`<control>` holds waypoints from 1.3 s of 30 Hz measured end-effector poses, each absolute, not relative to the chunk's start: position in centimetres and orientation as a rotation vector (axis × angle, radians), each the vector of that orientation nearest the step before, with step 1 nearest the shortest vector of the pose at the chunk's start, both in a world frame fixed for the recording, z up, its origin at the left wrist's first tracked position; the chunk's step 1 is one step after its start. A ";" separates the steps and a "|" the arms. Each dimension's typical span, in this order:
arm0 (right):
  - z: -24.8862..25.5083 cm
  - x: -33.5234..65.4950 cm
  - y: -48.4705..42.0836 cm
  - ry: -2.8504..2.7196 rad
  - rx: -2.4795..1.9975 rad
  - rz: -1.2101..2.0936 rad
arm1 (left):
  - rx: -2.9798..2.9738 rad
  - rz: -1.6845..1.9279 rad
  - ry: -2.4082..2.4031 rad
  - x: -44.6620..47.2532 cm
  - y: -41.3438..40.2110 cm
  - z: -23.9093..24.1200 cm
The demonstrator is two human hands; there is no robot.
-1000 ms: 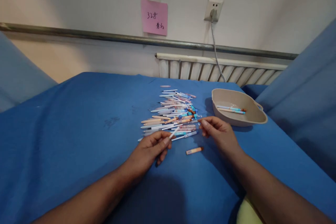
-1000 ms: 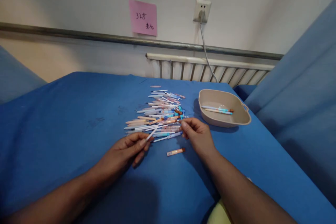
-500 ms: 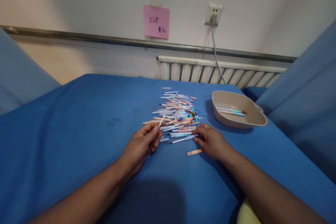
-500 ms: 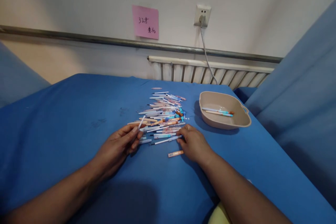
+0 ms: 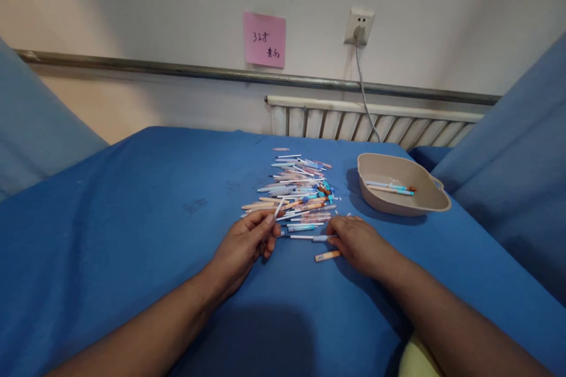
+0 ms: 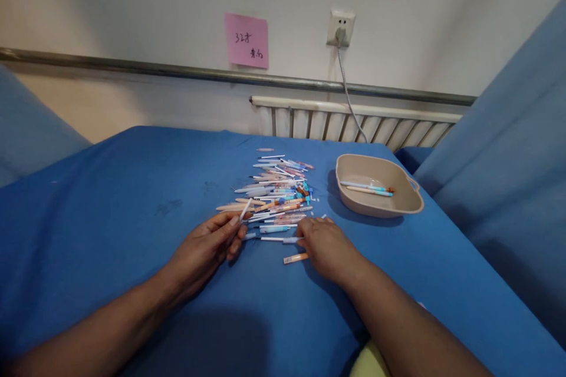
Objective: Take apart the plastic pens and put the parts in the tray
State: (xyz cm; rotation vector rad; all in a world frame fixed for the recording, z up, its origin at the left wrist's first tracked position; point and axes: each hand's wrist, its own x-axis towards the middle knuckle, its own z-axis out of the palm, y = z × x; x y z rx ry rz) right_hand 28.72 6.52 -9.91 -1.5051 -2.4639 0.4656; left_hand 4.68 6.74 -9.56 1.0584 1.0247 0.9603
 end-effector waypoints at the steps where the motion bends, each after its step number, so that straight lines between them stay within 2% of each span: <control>1: -9.7 28.9 6.4 -2.451 -1.471 0.502 | 1.052 0.950 1.016 4.7 6.7 -9.6; 7: -9.3 29.9 6.6 -2.232 -1.373 0.518 | 1.069 0.803 1.004 5.8 6.2 -10.6; 13: -9.6 30.8 7.3 -1.545 -1.438 0.635 | 1.088 0.807 1.041 5.7 6.6 -10.7; 17: -9.3 30.4 7.4 -1.279 -1.304 0.938 | 1.162 0.769 1.044 5.6 6.6 -10.2; 22: -9.6 28.1 6.5 -1.320 -1.179 1.220 | 1.290 0.682 1.053 5.8 5.7 -9.7; 39: -10.5 26.1 4.2 -1.552 -1.129 1.347 | 1.603 0.735 1.109 6.2 4.4 -9.3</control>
